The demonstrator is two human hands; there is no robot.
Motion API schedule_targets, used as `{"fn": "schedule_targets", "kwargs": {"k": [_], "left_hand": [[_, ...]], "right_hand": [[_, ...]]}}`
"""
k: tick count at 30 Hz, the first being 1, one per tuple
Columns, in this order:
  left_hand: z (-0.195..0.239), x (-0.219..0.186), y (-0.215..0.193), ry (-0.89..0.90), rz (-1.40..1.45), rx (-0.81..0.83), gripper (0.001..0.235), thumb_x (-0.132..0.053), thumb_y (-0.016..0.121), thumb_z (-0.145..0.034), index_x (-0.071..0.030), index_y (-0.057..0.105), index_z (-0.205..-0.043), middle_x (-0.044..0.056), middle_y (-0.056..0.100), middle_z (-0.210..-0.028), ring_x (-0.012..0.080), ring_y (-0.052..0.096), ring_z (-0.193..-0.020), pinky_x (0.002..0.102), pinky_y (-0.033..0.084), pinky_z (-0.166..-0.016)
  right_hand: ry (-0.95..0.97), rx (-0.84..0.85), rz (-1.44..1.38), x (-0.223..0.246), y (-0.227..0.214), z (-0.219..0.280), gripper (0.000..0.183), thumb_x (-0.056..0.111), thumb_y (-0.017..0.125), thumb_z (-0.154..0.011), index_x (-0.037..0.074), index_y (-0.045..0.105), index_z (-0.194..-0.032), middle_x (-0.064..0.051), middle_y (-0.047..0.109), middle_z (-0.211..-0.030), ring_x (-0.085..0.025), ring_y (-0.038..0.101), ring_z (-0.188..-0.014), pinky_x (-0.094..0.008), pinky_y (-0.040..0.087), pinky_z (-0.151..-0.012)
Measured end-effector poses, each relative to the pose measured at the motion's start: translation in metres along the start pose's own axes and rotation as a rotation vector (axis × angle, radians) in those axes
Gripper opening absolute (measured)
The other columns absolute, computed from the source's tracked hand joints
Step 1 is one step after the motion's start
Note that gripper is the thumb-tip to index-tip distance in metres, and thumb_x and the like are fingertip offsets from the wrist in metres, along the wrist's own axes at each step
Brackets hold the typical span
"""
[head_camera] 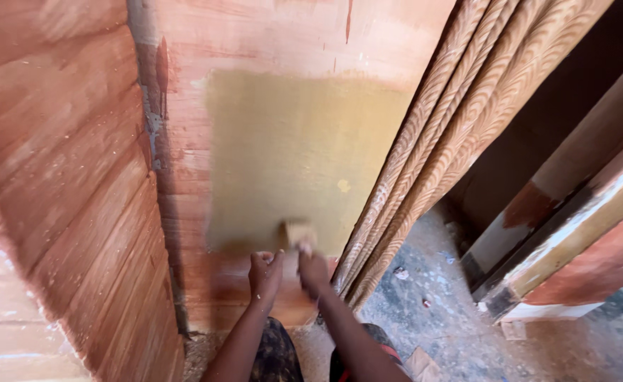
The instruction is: The person uses a wide brush to apply a light-colored paint to a vertical wall section adjacent to a patterned curtain. The person repeatedly dips the brush into a bucket and applies paint in vertical strokes, gradually covering the wall surface.
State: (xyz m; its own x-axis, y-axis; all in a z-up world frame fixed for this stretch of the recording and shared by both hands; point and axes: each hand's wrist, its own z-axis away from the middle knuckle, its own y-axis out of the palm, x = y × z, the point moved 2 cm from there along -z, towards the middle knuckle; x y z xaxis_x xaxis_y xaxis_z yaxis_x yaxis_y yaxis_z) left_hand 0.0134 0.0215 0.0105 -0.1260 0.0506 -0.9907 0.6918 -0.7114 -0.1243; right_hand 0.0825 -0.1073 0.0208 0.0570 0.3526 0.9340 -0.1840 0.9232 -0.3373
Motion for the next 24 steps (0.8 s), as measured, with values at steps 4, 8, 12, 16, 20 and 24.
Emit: {"fn": "schedule_targets", "kwargs": {"k": [4, 8, 12, 16, 20, 24], "left_hand": [[-0.002, 0.004, 0.002, 0.011, -0.002, -0.035, 0.053, -0.043, 0.073, -0.086, 0.0, 0.058, -0.112, 0.024, 0.072, -0.108, 0.0384, 0.071, -0.101, 0.043, 0.053, -0.091], [-0.002, 0.003, 0.003, -0.005, 0.004, -0.041, 0.054, -0.044, 0.073, -0.085, 0.0, 0.058, -0.113, 0.024, 0.073, -0.109, 0.0385, 0.071, -0.102, 0.043, 0.054, -0.092], [-0.001, 0.003, 0.0, -0.026, -0.006, -0.043, 0.054, -0.044, 0.074, -0.084, -0.001, 0.058, -0.113, 0.023, 0.072, -0.109, 0.0377, 0.071, -0.103, 0.043, 0.054, -0.092], [0.0, 0.002, -0.003, 0.025, -0.004, -0.062, 0.054, -0.043, 0.074, -0.086, 0.001, 0.058, -0.113, 0.024, 0.071, -0.109, 0.0388, 0.07, -0.102, 0.043, 0.053, -0.092], [0.004, -0.002, -0.005, -0.011, 0.005, -0.036, 0.054, -0.043, 0.072, -0.086, 0.001, 0.057, -0.113, 0.023, 0.072, -0.107, 0.0374, 0.071, -0.099, 0.043, 0.054, -0.09], [0.006, -0.009, -0.006, -0.009, 0.053, -0.028, 0.052, -0.043, 0.071, -0.086, -0.001, 0.058, -0.113, 0.02, 0.072, -0.107, 0.0334, 0.072, -0.099, 0.041, 0.055, -0.089]], "right_hand": [[-0.286, -0.092, -0.078, 0.154, -0.051, 0.016, 0.041, 0.043, 0.057, -0.101, 0.004, 0.062, -0.088, -0.005, 0.058, -0.061, -0.014, 0.052, -0.043, -0.032, 0.04, -0.036], [-0.469, -0.121, -0.127, 0.284, -0.097, 0.052, 0.029, 0.035, 0.052, -0.102, 0.007, 0.061, -0.098, -0.002, 0.055, -0.063, -0.01, 0.043, -0.04, -0.028, 0.035, -0.033], [-0.423, -0.045, -0.302, 0.322, -0.107, 0.058, 0.037, 0.043, 0.054, -0.107, 0.007, 0.06, -0.098, 0.0, 0.046, -0.063, -0.006, 0.033, -0.042, -0.026, 0.025, -0.034], [-0.397, -0.125, -0.185, 0.239, -0.069, 0.018, 0.03, 0.037, 0.054, -0.099, 0.008, 0.061, -0.099, -0.003, 0.056, -0.064, -0.01, 0.047, -0.042, -0.029, 0.036, -0.034], [-0.179, -0.085, -0.116, 0.063, -0.005, -0.008, 0.046, 0.046, 0.056, -0.101, 0.002, 0.059, -0.088, -0.006, 0.057, -0.06, -0.015, 0.052, -0.043, -0.034, 0.041, -0.039], [0.135, 0.052, -0.032, -0.088, 0.044, 0.003, 0.066, 0.059, 0.047, -0.1, 0.003, 0.059, -0.068, -0.008, 0.052, -0.05, -0.02, 0.049, -0.04, -0.038, 0.037, -0.038]]}}
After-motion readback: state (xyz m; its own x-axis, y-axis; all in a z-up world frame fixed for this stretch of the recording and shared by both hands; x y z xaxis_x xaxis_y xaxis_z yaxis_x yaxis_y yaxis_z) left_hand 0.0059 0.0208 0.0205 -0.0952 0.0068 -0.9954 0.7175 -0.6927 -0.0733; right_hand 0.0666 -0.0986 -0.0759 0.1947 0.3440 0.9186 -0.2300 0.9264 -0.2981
